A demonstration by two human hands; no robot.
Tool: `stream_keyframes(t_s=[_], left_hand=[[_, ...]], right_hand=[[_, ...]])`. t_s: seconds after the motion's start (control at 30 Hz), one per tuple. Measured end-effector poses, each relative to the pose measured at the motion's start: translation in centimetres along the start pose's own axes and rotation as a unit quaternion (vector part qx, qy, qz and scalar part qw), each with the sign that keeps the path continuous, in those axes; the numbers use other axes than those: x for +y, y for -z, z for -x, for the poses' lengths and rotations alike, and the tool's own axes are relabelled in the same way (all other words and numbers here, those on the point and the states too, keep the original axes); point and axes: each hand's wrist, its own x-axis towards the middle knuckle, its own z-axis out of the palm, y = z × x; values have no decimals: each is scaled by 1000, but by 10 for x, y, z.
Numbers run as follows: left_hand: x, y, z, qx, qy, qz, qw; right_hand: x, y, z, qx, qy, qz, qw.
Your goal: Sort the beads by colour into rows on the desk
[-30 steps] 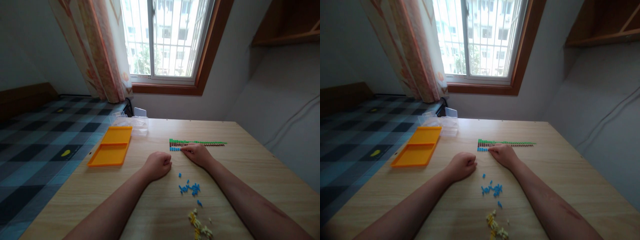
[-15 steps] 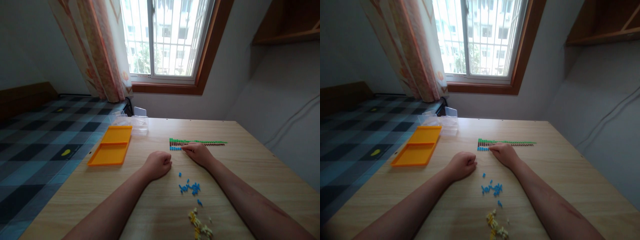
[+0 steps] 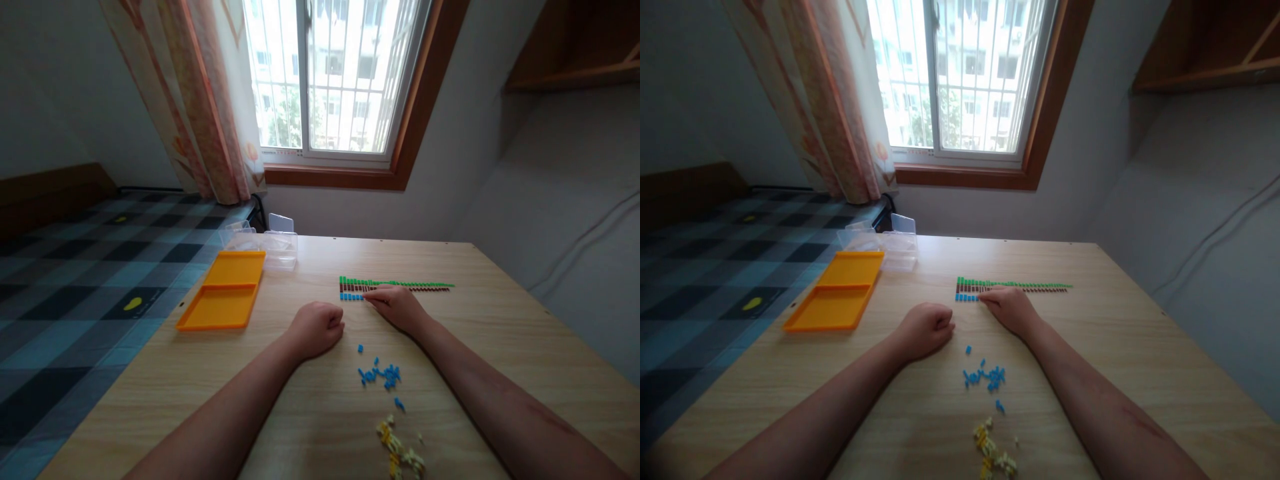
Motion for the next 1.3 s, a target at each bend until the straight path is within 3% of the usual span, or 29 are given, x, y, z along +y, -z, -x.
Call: stream_keyframes(t_s=[0.13, 0.47, 0.67, 0.8, 1.07, 1.3], left_hand=[[0, 0, 0, 2, -4, -2, 1000], [-1, -2, 0, 13, -8, -4, 1000], [-2, -2, 0, 6, -6, -8, 1000], [-2, -1, -1, 5, -9, -9, 1000], [-2, -2, -1, 10, -10, 5, 1000], [-2, -3, 0, 19, -11, 13, 1000]], right_hand=[[-13, 4, 5, -15, 16, -68, 997], [-44, 13, 13, -154, 10, -196, 968], [-52, 13, 12, -194, 62, -144, 968], [-45, 13, 12, -178, 67, -118, 975], [-5, 13, 9, -52, 2, -47, 998], [-2, 4, 5, 11, -45, 9, 999]])
